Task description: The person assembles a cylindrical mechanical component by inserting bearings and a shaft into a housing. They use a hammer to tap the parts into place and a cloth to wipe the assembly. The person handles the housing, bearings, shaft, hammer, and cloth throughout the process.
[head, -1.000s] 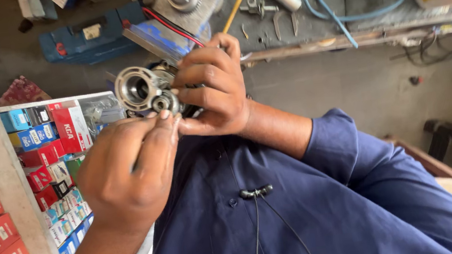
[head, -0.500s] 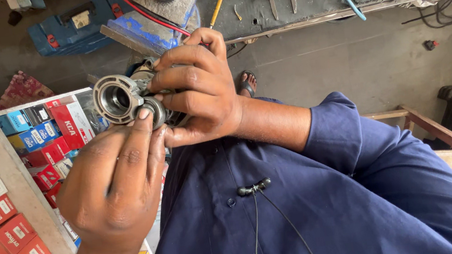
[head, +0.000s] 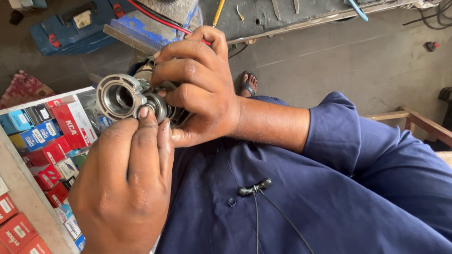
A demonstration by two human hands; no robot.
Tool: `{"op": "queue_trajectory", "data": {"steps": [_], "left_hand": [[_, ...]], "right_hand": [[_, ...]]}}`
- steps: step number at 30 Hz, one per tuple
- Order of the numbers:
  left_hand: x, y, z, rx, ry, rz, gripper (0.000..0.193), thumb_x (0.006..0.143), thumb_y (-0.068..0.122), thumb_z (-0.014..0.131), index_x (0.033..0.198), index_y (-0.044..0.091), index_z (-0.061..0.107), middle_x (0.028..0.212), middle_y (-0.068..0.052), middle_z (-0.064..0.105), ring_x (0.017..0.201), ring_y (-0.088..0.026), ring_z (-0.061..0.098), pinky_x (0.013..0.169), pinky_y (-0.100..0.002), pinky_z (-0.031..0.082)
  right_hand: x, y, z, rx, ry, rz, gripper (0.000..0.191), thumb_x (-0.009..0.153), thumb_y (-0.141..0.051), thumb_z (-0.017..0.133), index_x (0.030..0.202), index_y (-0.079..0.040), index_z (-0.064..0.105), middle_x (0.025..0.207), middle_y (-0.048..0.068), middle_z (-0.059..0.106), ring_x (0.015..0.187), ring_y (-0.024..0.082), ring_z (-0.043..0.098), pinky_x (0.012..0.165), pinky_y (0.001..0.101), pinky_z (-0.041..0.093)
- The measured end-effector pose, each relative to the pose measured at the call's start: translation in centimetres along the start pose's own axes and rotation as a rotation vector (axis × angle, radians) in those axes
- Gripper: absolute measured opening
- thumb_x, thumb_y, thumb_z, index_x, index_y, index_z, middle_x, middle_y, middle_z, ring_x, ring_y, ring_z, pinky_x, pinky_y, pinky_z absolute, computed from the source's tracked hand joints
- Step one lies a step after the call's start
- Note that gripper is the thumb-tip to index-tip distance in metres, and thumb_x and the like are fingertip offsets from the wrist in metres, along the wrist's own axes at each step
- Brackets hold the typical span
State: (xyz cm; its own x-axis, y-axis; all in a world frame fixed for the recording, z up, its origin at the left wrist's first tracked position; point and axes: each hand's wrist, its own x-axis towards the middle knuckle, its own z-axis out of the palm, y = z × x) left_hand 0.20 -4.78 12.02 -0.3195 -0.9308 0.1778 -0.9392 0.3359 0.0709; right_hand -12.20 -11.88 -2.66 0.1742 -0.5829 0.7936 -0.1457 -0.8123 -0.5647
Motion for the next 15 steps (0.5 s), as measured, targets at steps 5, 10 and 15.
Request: {"op": "queue_trajectory", "data": {"steps": [5, 10, 15], "left_hand": [[0.44, 0.15, 0.12, -0.007, -0.013, -0.021, 0.015, 0.094, 0.010, 0.080, 0.097, -0.001, 0.070, 0.088, -0.010, 0.065, 0.076, -0.024, 0.068, 0.064, -0.034, 0.055], [0.46, -0.15, -0.08, -0.096, -0.039, -0.036, 0.016, 0.098, 0.009, 0.080, 0.101, 0.000, 0.067, 0.093, -0.009, 0.065, 0.082, -0.023, 0.069, 0.069, -0.033, 0.055], [0.15, -0.30, 0.35, -0.099, -0.025, -0.060, 0.020, 0.092, 0.007, 0.083, 0.091, 0.000, 0.064, 0.087, -0.010, 0.065, 0.075, -0.025, 0.069, 0.062, -0.034, 0.053]], "right_hand": [[-0.31, 0.14, 0.10, 0.007, 0.041, -0.002, 0.032, 0.085, -0.029, 0.083, 0.088, -0.012, 0.057, 0.104, 0.004, 0.067, 0.104, 0.029, 0.065, 0.090, 0.0514, 0.038], [-0.72, 0.18, -0.02, 0.014, 0.038, 0.054, 0.036, 0.083, -0.037, 0.086, 0.097, -0.010, 0.065, 0.108, 0.006, 0.065, 0.106, 0.029, 0.063, 0.092, 0.0504, 0.037], [-0.99, -0.32, 0.35, 0.007, 0.047, 0.104, 0.035, 0.082, -0.035, 0.089, 0.097, -0.009, 0.070, 0.110, 0.005, 0.066, 0.107, 0.028, 0.063, 0.093, 0.0488, 0.039]]}}
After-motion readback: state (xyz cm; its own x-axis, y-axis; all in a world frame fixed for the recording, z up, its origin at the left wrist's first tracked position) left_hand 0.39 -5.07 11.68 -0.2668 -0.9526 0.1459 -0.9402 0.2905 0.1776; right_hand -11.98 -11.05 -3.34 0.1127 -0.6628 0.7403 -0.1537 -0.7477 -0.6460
